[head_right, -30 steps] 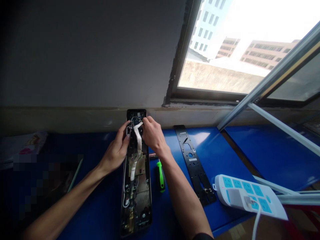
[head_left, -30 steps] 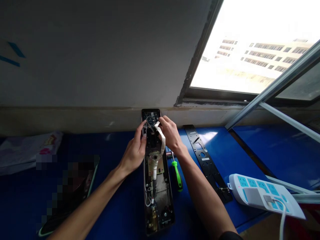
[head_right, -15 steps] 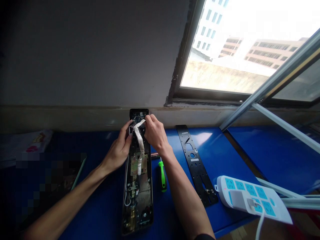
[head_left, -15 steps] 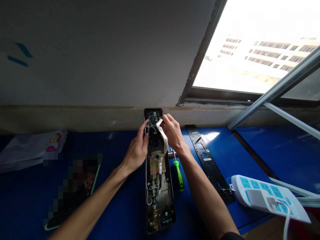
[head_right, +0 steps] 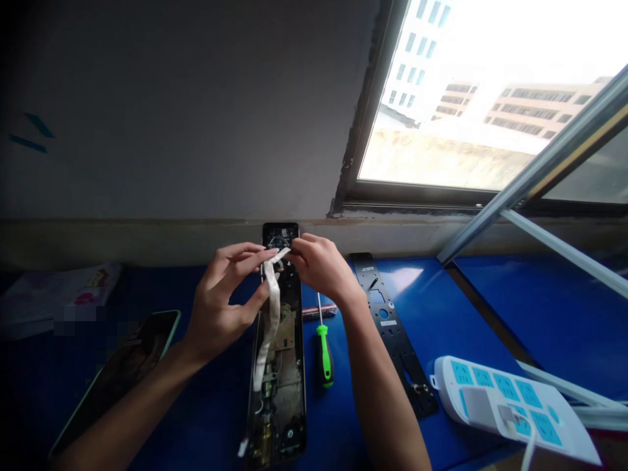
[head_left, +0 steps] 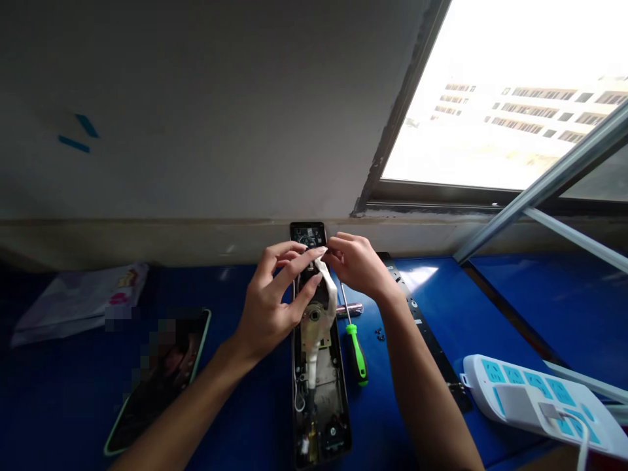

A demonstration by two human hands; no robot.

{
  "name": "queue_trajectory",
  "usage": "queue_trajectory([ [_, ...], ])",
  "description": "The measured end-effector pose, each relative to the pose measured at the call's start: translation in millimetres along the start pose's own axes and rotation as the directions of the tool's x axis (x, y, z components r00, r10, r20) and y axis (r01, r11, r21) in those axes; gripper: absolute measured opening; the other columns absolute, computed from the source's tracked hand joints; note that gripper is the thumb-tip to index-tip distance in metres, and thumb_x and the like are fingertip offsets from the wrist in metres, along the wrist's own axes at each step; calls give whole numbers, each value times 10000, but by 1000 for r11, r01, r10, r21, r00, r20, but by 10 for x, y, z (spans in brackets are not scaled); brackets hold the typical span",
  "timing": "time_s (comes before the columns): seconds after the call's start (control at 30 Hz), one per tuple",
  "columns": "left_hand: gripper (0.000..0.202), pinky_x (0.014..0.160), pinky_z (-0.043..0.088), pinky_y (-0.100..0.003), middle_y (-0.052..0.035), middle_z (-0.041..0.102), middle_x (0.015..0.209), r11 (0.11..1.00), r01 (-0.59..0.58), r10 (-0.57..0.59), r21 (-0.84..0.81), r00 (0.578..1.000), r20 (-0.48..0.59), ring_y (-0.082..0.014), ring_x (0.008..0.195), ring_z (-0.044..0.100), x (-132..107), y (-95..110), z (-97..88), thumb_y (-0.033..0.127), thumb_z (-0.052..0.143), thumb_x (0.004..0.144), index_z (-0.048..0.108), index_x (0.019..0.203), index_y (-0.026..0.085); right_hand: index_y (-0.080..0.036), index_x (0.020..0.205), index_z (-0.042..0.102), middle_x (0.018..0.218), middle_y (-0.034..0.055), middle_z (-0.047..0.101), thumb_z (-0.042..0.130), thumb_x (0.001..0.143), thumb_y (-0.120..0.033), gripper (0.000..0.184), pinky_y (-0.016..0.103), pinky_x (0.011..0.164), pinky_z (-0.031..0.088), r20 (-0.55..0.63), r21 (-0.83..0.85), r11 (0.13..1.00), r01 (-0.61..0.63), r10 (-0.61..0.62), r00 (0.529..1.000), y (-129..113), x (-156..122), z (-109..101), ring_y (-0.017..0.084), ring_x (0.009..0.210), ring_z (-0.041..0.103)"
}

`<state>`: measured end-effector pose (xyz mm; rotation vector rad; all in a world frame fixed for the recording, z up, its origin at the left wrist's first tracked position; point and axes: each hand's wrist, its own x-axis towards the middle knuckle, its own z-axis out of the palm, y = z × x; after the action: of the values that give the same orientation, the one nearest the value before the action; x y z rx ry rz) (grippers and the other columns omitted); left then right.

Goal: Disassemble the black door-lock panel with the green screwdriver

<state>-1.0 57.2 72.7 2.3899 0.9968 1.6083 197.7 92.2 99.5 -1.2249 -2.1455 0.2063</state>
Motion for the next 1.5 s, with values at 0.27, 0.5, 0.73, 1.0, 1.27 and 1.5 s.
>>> queue_trajectory([
  [0.27,179,874,580,-229,-9,776,1018,993,-81,79,-84,997,-23,-131,906,740,123,148,-76,114,700,950,784,1070,217,-201,1152,736,746,-18,688,759,918,-318,263,244,630,456,48,98,989,-109,105,993,-99,-179,-487,111,643,588],
  [0.5,197,858,592,-296,-44,792,993,997,-63,65,-33,997,39,-178,901,744,315,247,217,252,631,1010,800,1093,194,-205,1211,678,835,32,786,692,951,-491,387,267,691,590,279,469,826,-313,198,940,-268,-595,-967,166,765,747],
  [0.73,244,901,598,-372,-72,786,1130,999,46,-50,22,954,296,-241,998,748,389,192,854,257,603,994,787,1144,201,-155,933,742,796,53,780,694,907,-583,432,269,668,592,176,335,855,-396,356,918,34,-873,-852,178,746,756],
  [1.0,289,964,574,-414,-120,785,1158,989,-97,3,115,779,628,-297,1119,707,309,320,1070,308,640,973,772,1198,183,-152,1095,694,1067,49,726,676,994,-382,252,375,840,611,285,-132,800,-585,596,751,581,-1159,-500,177,922,710],
  [1.27,142,847,548,-399,-115,795,955,957,-287,145,44,605,783,-310,1041,694,156,365,1091,261,687,924,810,961,200,-178,1275,645,1285,92,671,663,999,-393,350,444,938,597,387,-281,750,-598,659,645,808,-1281,-305,232,1099,686],
  [1.5,147,841,538,-410,-120,783,933,951,-306,160,36,591,790,-319,1038,684,117,406,1091,274,676,940,789,898,190,-172,1250,654,1248,86,685,662,1001,-395,334,430,917,604,384,-297,764,-572,644,661,777,-1282,-319,219,1061,695],
])
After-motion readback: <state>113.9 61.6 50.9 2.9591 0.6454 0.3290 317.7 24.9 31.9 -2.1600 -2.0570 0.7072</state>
